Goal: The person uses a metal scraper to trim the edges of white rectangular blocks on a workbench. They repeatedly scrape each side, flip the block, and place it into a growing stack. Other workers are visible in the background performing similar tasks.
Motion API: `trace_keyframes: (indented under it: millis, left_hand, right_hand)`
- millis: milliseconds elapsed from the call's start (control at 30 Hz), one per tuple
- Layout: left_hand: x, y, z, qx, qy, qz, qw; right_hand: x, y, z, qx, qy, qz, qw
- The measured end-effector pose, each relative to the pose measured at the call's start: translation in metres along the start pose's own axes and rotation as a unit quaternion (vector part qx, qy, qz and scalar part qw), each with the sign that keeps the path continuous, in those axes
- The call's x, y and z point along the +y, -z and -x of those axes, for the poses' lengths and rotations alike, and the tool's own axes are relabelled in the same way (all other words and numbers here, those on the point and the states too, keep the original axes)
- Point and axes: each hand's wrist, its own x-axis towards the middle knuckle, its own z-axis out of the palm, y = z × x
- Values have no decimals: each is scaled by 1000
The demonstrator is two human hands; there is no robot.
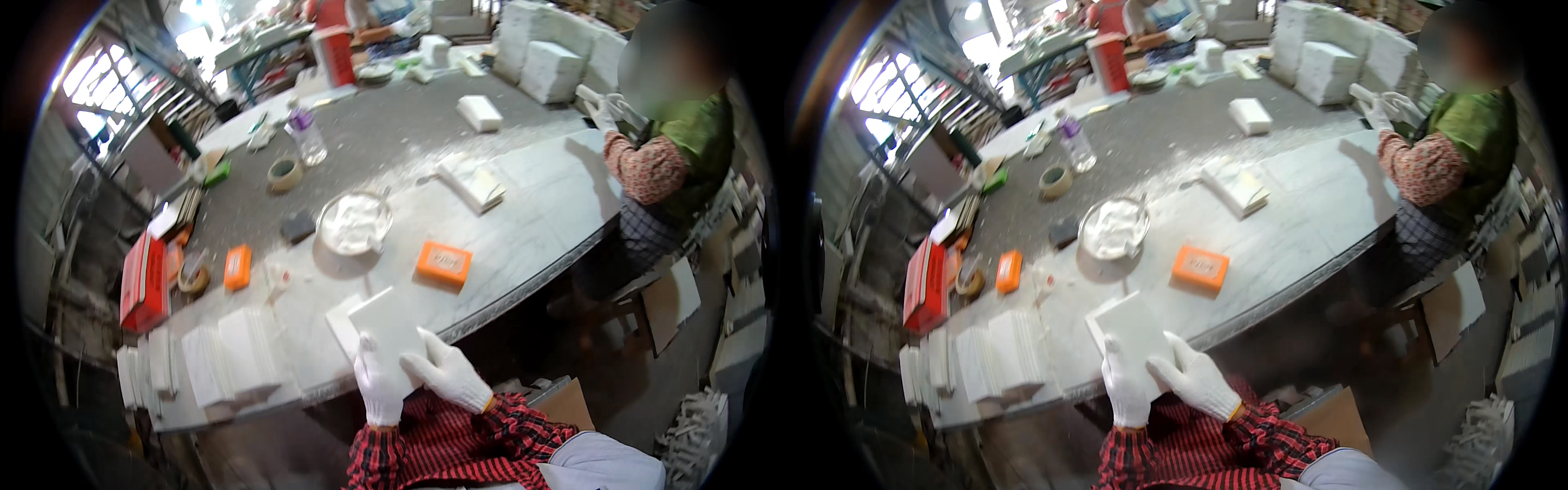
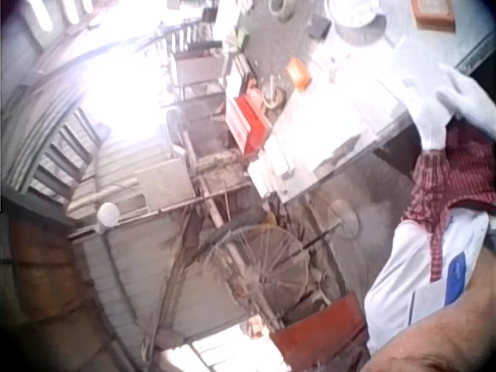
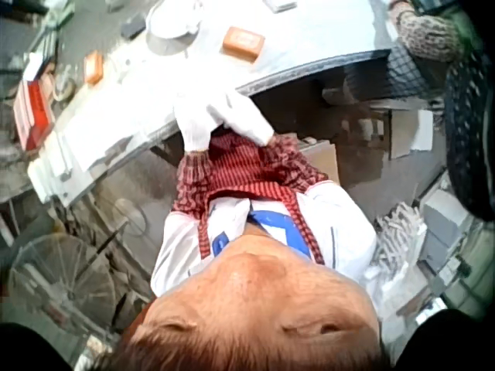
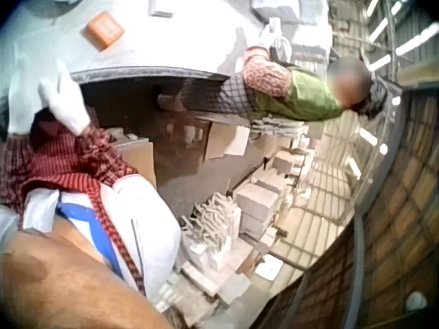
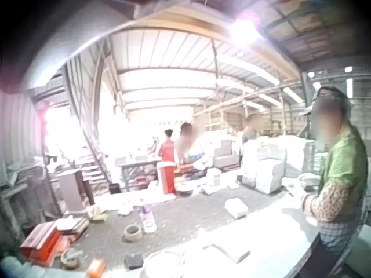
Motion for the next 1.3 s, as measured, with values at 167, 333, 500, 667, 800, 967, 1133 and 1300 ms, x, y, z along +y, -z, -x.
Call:
trace_keyframes:
  millis: [167,333,500,667,800,967,1133,1300]
  left_hand:
    - [-4,25,4,5,-95,-252,963]
    - [18,74,30,112,-14,-288,951]
    - [-4,85,34,70,19,-347,935]
    - [1,67,22,100,69,-332,936]
    - [1,58,23,120,92,-308,939]
    - [-6,56,25,137,85,-234,959]
    - [-21,61,25,143,69,-133,978]
    - [-8,64,32,62,102,75,990]
  right_hand:
    - [14,6,-5,79,44,-75,993]
    - [50,19,-21,-228,-122,-609,750]
    - [68,6,-32,-369,14,-791,488]
    - [43,19,-17,-267,-76,-782,558]
    - [38,41,-15,-175,-117,-704,678]
    - [43,58,-9,-184,-97,-692,691]
    - [34,78,7,36,-112,-495,861]
    - [30,126,-1,290,-56,-41,954]
